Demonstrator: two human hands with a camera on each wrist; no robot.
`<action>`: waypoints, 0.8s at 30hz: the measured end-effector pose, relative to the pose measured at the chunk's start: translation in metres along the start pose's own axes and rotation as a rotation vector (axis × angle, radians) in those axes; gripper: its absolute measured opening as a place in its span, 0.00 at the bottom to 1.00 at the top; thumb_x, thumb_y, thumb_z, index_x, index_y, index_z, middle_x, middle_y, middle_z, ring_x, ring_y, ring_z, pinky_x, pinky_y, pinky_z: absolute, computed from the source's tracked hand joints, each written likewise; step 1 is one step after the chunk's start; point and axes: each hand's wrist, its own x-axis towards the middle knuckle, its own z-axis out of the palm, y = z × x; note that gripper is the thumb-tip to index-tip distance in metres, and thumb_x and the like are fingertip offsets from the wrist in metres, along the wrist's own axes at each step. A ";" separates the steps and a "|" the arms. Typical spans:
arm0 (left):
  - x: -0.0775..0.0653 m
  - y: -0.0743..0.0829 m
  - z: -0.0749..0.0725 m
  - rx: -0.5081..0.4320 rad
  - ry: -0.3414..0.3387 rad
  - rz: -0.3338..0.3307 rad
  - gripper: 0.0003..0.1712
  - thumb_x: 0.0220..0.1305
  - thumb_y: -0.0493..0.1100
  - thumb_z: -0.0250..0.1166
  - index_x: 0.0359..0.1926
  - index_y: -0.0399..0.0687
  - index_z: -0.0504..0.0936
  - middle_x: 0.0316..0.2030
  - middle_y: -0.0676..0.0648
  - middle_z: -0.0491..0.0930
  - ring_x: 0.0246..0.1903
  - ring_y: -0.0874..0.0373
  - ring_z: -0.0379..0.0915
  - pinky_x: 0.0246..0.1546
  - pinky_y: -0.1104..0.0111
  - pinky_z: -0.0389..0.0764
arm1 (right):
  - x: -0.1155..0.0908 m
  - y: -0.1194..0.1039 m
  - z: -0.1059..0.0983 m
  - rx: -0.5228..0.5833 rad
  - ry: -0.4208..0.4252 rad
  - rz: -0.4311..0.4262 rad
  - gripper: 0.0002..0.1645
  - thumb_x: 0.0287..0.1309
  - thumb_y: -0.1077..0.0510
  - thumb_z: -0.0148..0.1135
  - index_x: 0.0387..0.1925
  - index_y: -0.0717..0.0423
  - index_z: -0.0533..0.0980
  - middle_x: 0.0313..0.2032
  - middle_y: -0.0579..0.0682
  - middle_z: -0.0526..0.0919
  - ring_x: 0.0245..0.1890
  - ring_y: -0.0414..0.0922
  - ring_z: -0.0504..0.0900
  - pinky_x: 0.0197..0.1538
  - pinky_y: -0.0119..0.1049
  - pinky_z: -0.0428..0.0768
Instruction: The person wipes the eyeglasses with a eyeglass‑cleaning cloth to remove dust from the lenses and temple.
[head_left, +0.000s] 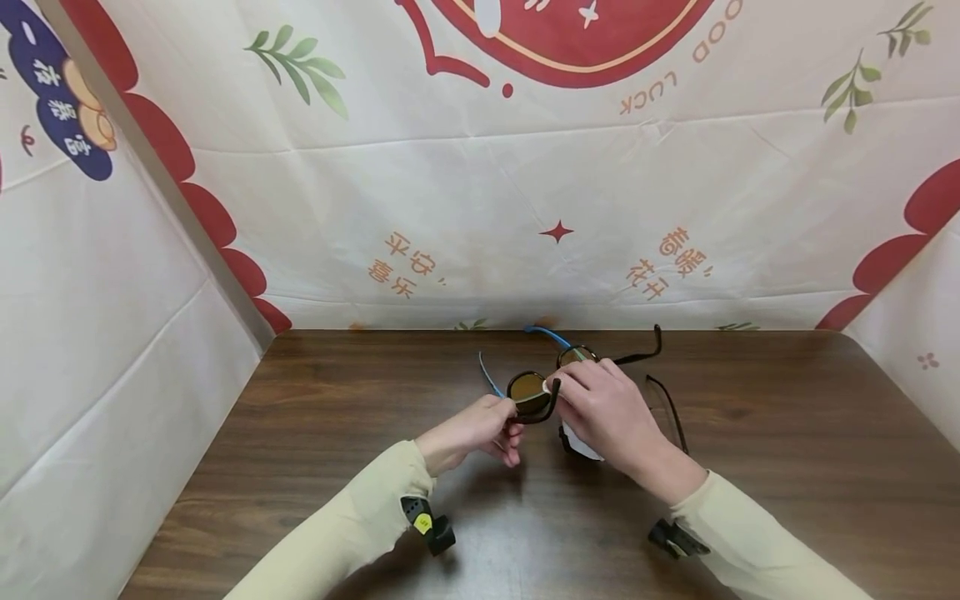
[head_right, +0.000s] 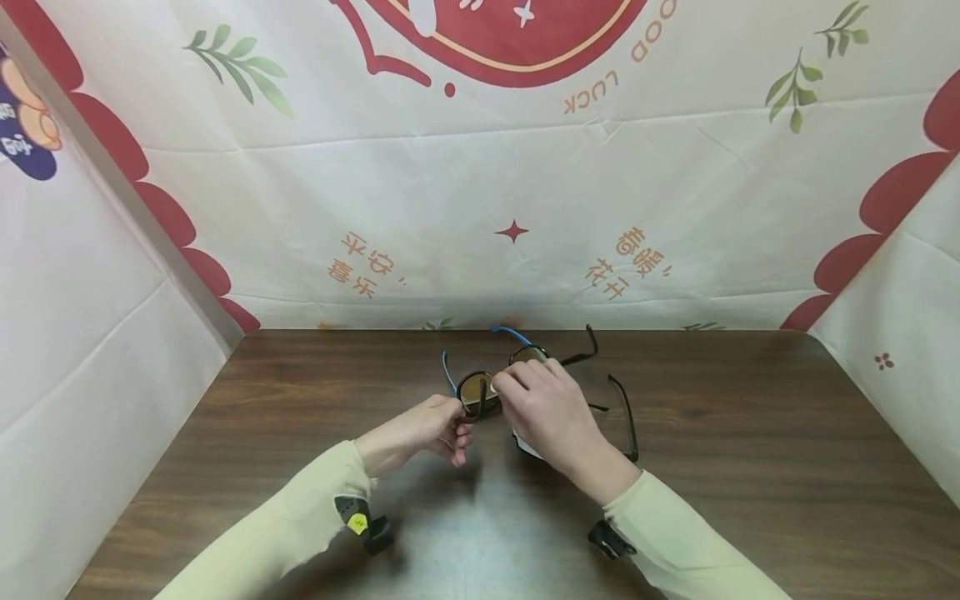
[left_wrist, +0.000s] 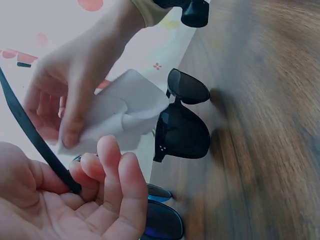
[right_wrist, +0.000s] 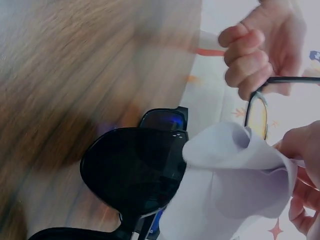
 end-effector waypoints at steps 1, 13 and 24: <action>0.000 -0.001 0.000 -0.002 0.004 0.003 0.15 0.64 0.36 0.38 0.22 0.43 0.67 0.18 0.48 0.68 0.17 0.60 0.73 0.24 0.69 0.79 | 0.000 0.001 -0.002 0.011 0.016 0.014 0.12 0.43 0.70 0.67 0.34 0.59 0.78 0.34 0.51 0.81 0.32 0.49 0.79 0.32 0.43 0.74; 0.001 -0.007 0.001 0.014 0.046 -0.003 0.15 0.63 0.35 0.41 0.21 0.43 0.67 0.18 0.47 0.70 0.16 0.60 0.72 0.26 0.66 0.81 | -0.005 0.007 -0.008 0.019 0.013 0.230 0.14 0.48 0.72 0.67 0.36 0.59 0.76 0.34 0.51 0.79 0.32 0.47 0.79 0.27 0.43 0.79; 0.000 -0.006 0.009 0.084 0.040 0.028 0.17 0.63 0.35 0.42 0.17 0.46 0.63 0.14 0.50 0.65 0.13 0.62 0.68 0.20 0.72 0.75 | 0.002 0.005 0.002 -0.081 -0.124 0.313 0.11 0.52 0.73 0.62 0.36 0.62 0.72 0.28 0.53 0.73 0.20 0.46 0.72 0.17 0.37 0.72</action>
